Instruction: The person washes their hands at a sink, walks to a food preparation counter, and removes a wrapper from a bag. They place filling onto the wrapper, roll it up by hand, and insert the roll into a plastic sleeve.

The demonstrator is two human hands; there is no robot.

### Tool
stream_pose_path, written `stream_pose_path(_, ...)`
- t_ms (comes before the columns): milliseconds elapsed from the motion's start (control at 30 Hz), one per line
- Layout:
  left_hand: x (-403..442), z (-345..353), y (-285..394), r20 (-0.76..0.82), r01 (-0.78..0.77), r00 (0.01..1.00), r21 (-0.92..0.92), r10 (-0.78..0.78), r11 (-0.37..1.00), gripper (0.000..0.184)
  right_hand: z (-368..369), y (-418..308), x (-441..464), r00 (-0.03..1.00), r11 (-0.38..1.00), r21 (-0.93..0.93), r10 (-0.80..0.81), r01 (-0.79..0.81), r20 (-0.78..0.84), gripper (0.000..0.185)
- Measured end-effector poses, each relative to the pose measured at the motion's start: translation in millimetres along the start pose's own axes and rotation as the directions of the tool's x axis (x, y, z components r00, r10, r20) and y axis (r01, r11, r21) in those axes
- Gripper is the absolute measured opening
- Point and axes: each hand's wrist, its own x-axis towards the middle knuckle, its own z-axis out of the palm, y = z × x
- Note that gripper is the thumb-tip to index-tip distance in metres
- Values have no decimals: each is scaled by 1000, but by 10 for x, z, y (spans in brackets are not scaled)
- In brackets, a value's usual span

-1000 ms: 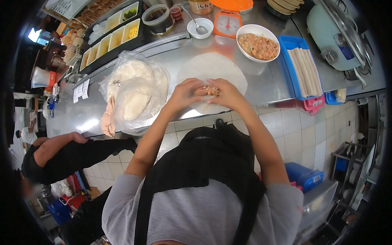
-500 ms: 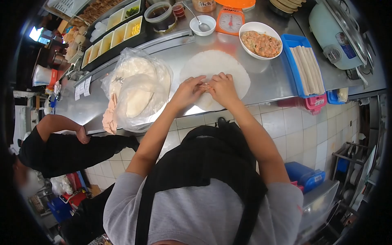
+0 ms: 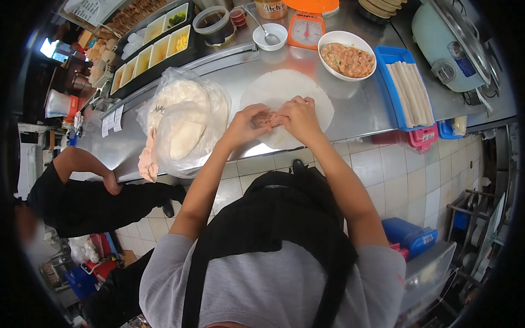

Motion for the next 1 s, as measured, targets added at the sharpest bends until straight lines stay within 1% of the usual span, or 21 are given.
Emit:
stream_pose_path(67, 2, 98, 1, -68, -105, 991, 144, 116, 984, 41, 53, 94, -76, 998, 999, -29, 46, -44, 48, 8)
stream_pose_path(100, 11, 100, 12, -69, -108, 991, 144, 119, 984, 41, 25, 116, -84, 998, 999, -31, 45, -44, 47, 8)
stream_pose_path(167, 51, 80, 55, 12, -35, 999, 192, 34, 981, 50, -34, 147, -84, 997, 991, 106, 83, -84, 8, 8)
stream_pose_path(200, 72, 90, 91, 13, -37, 999, 192, 35, 981, 50, -9, 216, -110, 996, 991, 105, 84, -84, 6, 8)
stream_pose_path(267, 109, 155, 178, 9, -174, 984, 213, 176, 961, 58, 43, 299, -156, 995, 976, 194, 94, -96, 19, 5)
stream_pose_path(300, 133, 209, 152, 10, -175, 984, 213, 177, 961, 58, 0, 303, -154, 995, 976, 193, 95, -96, 18, 5)
stream_pose_path(367, 183, 310, 95, 62, -129, 991, 304, 116, 944, 61, -122, 295, -153, 984, 915, 364, 151, -177, 98, 12)
stream_pose_path(400, 201, 342, 99, 64, -134, 991, 304, 120, 943, 61, -128, 300, -171, 984, 915, 363, 152, -176, 94, 12)
stream_pose_path(467, 189, 406, 115, -25, -193, 978, 243, 205, 951, 57, -108, 305, -238, 999, 958, 286, 35, -28, -20, 26)
stream_pose_path(500, 205, 432, 119, -21, -195, 978, 243, 207, 950, 57, -109, 330, -248, 999, 958, 286, 39, -30, -23, 26)
stream_pose_path(567, 244, 468, 123, 67, -132, 991, 317, 117, 939, 55, -130, 386, -250, 995, 980, 197, -2, -18, 101, 35)
stream_pose_path(700, 288, 478, 165, 88, -193, 981, 281, 175, 940, 57, -247, 376, -246, 990, 975, 209, 43, -71, 134, 30)
stream_pose_path(767, 268, 523, 213, -10, -274, 958, 274, 287, 922, 61, -293, 306, -291, 992, 899, 422, 123, -115, 9, 25)
stream_pose_path(800, 281, 565, 184, -10, -271, 959, 271, 284, 924, 61, -286, 329, -306, 992, 899, 423, 125, -119, 13, 25)
stream_pose_path(867, 347, 618, 141, 89, -191, 981, 303, 172, 934, 65, -287, 396, -321, 995, 972, 222, 62, -79, 81, 26)
stream_pose_path(900, 351, 619, 149, 90, -195, 980, 302, 175, 933, 65, -306, 413, -329, 995, 972, 220, 64, -79, 78, 26)
stream_pose_path(967, 345, 610, 193, 29, -180, 984, 189, 178, 965, 52, -344, 430, -343, 994, 967, 240, 65, -83, 82, 25)
stream_pose_path(1000, 369, 589, 220, 31, -186, 983, 190, 183, 964, 52, -351, 442, -331, 995, 968, 238, 66, -82, 78, 25)
